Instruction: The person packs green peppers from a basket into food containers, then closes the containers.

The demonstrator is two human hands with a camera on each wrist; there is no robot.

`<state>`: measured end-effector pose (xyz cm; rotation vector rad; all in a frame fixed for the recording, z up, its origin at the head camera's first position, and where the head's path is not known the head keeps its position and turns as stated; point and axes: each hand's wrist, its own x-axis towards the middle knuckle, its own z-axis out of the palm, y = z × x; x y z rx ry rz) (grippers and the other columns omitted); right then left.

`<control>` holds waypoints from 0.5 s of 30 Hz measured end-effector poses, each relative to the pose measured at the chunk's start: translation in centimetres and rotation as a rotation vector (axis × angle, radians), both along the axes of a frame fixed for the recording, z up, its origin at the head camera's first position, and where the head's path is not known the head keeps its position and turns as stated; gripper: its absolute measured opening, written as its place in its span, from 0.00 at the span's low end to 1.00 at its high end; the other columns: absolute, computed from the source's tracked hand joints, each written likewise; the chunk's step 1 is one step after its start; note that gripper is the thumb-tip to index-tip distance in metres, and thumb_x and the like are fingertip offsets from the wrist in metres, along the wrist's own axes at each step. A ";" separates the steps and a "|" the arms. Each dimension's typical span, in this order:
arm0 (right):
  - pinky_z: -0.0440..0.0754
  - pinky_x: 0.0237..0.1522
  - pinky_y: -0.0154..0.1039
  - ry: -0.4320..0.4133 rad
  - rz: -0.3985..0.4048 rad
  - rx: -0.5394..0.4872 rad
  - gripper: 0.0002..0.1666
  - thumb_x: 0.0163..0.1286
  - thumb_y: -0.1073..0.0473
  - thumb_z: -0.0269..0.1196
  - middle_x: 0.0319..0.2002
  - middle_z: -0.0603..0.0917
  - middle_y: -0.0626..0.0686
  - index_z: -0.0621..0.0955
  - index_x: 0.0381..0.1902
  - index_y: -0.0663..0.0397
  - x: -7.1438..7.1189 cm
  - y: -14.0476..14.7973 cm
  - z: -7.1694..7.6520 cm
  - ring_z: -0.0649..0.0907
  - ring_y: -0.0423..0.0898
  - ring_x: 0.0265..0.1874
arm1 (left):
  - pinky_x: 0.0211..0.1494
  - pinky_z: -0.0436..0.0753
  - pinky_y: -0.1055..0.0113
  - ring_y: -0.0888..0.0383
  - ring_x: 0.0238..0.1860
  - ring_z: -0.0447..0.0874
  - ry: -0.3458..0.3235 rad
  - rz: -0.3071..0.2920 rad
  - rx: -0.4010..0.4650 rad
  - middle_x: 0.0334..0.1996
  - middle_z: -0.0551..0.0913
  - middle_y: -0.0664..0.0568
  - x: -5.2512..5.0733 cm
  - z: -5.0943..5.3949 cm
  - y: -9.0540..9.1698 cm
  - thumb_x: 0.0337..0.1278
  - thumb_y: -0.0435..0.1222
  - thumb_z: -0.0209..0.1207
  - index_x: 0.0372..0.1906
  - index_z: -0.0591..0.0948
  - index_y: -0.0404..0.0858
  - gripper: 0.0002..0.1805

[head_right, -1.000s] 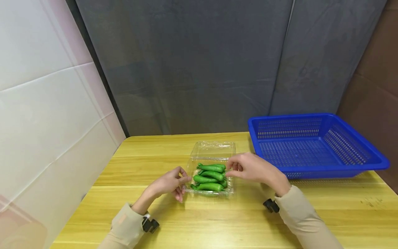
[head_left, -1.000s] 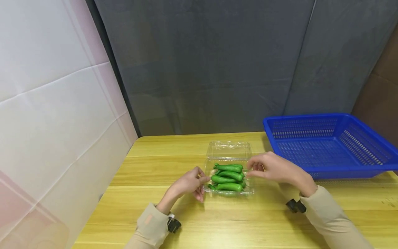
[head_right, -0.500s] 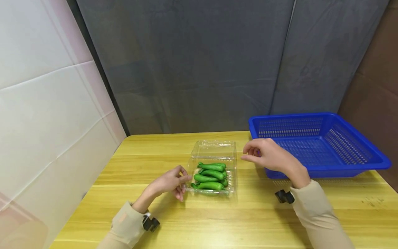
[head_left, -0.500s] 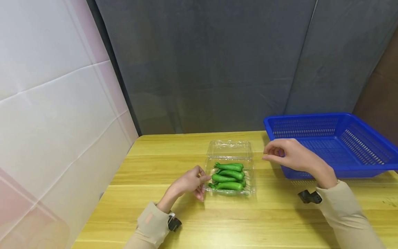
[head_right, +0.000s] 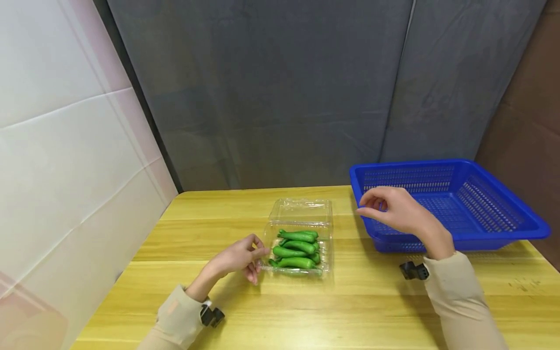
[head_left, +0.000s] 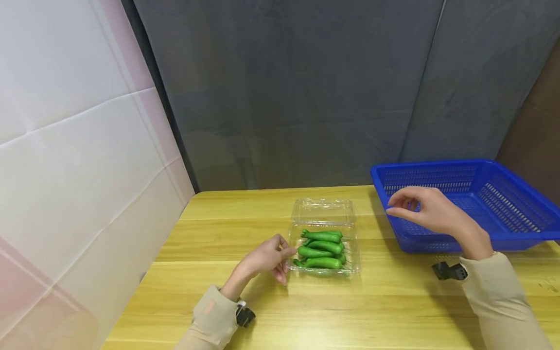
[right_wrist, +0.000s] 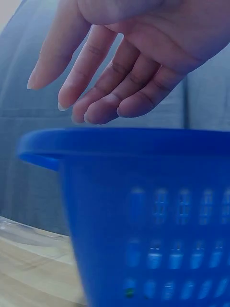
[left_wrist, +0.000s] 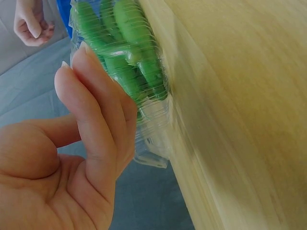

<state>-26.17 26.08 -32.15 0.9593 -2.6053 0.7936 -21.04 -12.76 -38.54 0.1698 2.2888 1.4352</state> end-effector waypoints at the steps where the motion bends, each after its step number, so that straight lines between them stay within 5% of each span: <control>1: 0.80 0.33 0.34 -0.010 -0.015 0.003 0.04 0.67 0.56 0.71 0.31 0.83 0.37 0.87 0.40 0.44 0.0 0.3 0.0 0.78 0.35 0.30 | 0.25 0.89 0.56 0.56 0.13 0.81 0.000 0.000 0.001 0.20 0.78 0.44 0.0 0.0 0.0 0.77 0.37 0.53 0.45 0.68 0.31 0.12; 15: 0.80 0.37 0.34 -0.152 -0.151 0.066 0.13 0.69 0.50 0.69 0.36 0.86 0.44 0.87 0.44 0.52 -1.3 3.4 -0.4 0.81 0.40 0.35 | 0.25 0.89 0.56 0.55 0.13 0.81 0.018 0.001 -0.012 0.21 0.78 0.44 0.1 0.0 -0.2 0.78 0.38 0.53 0.45 0.68 0.31 0.12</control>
